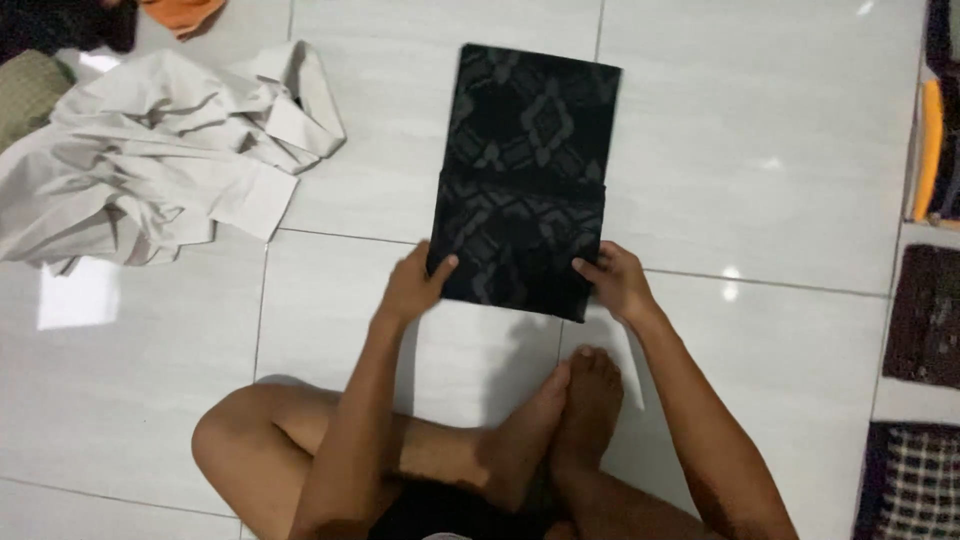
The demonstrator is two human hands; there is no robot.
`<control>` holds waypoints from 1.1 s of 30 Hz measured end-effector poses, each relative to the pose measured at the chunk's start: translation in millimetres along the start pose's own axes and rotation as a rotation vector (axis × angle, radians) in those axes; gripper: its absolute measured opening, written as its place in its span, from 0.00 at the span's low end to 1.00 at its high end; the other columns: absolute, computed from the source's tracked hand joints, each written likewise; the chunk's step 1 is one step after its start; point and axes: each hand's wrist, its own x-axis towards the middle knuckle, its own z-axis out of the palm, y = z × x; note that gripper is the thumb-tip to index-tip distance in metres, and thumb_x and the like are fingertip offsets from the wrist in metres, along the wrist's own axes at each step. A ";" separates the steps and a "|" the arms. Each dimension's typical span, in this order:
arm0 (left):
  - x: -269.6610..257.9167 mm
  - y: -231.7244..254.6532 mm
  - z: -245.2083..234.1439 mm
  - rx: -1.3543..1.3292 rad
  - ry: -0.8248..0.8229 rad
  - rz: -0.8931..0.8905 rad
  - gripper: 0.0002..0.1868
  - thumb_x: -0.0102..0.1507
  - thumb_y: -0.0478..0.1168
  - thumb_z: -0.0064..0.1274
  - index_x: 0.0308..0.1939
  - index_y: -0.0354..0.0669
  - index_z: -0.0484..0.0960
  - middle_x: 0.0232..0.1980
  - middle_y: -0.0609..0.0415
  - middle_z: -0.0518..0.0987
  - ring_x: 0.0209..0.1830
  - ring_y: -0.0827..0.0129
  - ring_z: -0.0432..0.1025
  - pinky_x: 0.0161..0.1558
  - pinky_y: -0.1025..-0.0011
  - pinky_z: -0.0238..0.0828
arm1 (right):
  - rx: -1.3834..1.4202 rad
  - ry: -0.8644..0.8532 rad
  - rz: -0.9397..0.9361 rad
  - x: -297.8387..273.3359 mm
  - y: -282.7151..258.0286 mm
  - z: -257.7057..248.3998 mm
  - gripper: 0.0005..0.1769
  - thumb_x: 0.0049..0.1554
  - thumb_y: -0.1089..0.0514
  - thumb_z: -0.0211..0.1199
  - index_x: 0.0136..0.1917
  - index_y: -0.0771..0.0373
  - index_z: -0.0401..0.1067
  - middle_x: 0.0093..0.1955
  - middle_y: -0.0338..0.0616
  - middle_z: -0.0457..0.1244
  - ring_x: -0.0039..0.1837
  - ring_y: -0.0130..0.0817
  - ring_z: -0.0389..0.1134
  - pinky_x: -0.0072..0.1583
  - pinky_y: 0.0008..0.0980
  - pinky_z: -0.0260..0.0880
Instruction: Folding various patterned fabric garments into neat rectangular shapes on the floor.
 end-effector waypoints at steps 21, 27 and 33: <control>-55.0 -15.6 53.8 0.116 0.176 -0.150 0.24 0.69 0.59 0.46 0.33 0.45 0.82 0.22 0.52 0.77 0.27 0.60 0.76 0.35 0.63 0.70 | -0.377 0.037 -0.049 -38.8 2.8 -32.4 0.10 0.64 0.55 0.62 0.55 0.63 0.77 0.39 0.44 0.69 0.39 0.34 0.68 0.41 0.35 0.67; -70.4 -8.2 55.0 0.329 0.205 -0.095 0.27 0.72 0.58 0.40 0.37 0.41 0.84 0.22 0.49 0.76 0.31 0.54 0.77 0.37 0.59 0.72 | -0.426 0.098 -0.026 -54.5 -10.7 -19.3 0.13 0.66 0.53 0.59 0.56 0.62 0.77 0.37 0.45 0.66 0.38 0.34 0.68 0.39 0.36 0.69; -51.3 29.7 55.6 0.096 0.483 -0.004 0.21 0.71 0.49 0.48 0.58 0.35 0.74 0.44 0.36 0.82 0.49 0.39 0.76 0.52 0.40 0.67 | -0.502 0.259 -0.245 -40.7 -13.8 -9.8 0.17 0.65 0.54 0.62 0.62 0.66 0.74 0.43 0.60 0.69 0.50 0.55 0.72 0.50 0.52 0.71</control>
